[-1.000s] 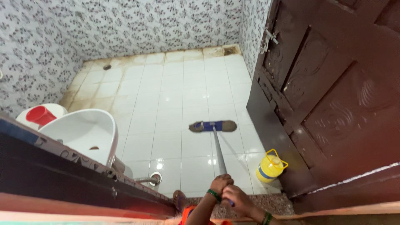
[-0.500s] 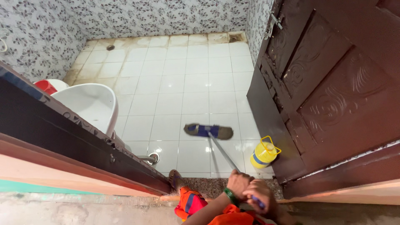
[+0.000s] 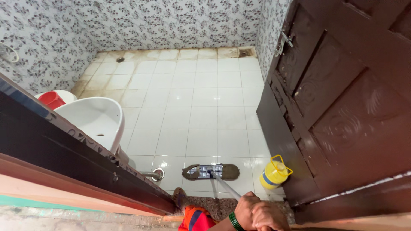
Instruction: The person sweeps the tiled floor of a bathroom using a long-handled broom, moving the broom across the surface in a back-and-forth motion.
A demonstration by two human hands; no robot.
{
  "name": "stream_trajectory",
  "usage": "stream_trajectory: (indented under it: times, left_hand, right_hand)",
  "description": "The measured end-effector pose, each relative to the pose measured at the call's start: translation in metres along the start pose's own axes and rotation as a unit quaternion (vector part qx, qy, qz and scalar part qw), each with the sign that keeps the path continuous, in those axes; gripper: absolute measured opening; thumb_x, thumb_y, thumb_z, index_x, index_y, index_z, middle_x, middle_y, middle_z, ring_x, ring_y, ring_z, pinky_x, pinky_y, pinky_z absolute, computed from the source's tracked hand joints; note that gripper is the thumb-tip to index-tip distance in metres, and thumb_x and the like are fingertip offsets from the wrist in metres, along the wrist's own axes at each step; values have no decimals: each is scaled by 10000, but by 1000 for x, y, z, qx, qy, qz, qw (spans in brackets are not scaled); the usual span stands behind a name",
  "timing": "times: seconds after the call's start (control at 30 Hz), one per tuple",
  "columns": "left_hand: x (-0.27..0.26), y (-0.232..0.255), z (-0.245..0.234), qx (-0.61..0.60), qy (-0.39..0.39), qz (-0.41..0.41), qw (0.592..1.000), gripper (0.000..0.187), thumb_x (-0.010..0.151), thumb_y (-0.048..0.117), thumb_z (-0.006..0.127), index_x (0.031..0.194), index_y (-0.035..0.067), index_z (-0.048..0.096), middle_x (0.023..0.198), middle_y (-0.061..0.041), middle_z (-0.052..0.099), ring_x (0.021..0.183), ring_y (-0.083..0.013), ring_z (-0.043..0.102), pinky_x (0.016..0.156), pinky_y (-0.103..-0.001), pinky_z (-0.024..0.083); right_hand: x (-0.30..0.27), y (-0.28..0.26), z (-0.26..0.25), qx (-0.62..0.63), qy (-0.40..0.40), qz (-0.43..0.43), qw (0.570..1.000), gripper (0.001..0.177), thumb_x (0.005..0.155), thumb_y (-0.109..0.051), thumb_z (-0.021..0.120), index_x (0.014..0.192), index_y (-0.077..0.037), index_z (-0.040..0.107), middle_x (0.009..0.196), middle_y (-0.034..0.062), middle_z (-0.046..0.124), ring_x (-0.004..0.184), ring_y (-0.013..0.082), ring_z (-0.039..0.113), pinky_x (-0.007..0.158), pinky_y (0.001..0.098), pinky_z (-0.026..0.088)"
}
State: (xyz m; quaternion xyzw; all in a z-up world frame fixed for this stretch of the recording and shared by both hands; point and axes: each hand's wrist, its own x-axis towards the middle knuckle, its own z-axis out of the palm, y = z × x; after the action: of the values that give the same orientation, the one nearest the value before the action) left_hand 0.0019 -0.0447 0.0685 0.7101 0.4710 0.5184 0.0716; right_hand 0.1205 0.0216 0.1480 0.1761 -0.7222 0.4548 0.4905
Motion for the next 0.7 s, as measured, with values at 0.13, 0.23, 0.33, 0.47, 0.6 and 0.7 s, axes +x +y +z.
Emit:
stream_trajectory:
  times: [0.13,0.23,0.33,0.47,0.6,0.7]
  left_hand:
    - [6,-25,-27,17,14,0,1000,281,767,323,735,899,90,648,776,-56,628,744,-271,621,771,-402,442]
    - [7,-58,-43,46,11,-33,998,273,791,349,747,849,118,614,784,-53,634,756,-276,623,781,-404,449]
    - [1,-104,-57,92,-3,-95,991,242,830,351,736,855,131,639,801,-48,653,767,-258,632,796,-394,473]
    - [-12,-157,-73,164,-63,-211,962,168,897,283,708,828,135,674,796,-50,682,790,-235,631,857,-407,500]
    - [-34,-189,-99,210,-159,-341,903,168,1011,231,597,880,150,664,933,-63,689,954,-234,646,922,-388,522]
    - [-59,-187,-112,220,-193,-327,899,53,900,152,613,899,136,664,1131,-61,673,1310,-259,530,955,-421,489]
  right_hand:
    - [15,25,13,7,10,-5,1000,98,986,-85,611,893,-58,596,653,30,635,567,138,635,709,369,604]
    - [7,60,20,-5,27,38,999,95,962,-60,604,867,-55,615,671,28,618,578,149,603,687,356,578]
    - [-14,113,37,21,60,189,980,141,922,-16,581,794,-25,639,713,87,629,567,193,585,562,338,517]
    - [-20,151,41,-71,-52,292,952,131,924,-78,554,860,-16,649,886,118,690,752,233,678,704,377,569]
    - [-20,181,72,-141,-162,277,936,196,990,-205,616,893,-62,708,1005,93,738,1111,277,688,1018,480,476]
    - [-24,182,94,-117,-267,305,907,255,994,-290,668,931,-49,722,1112,109,701,1248,296,611,1063,506,424]
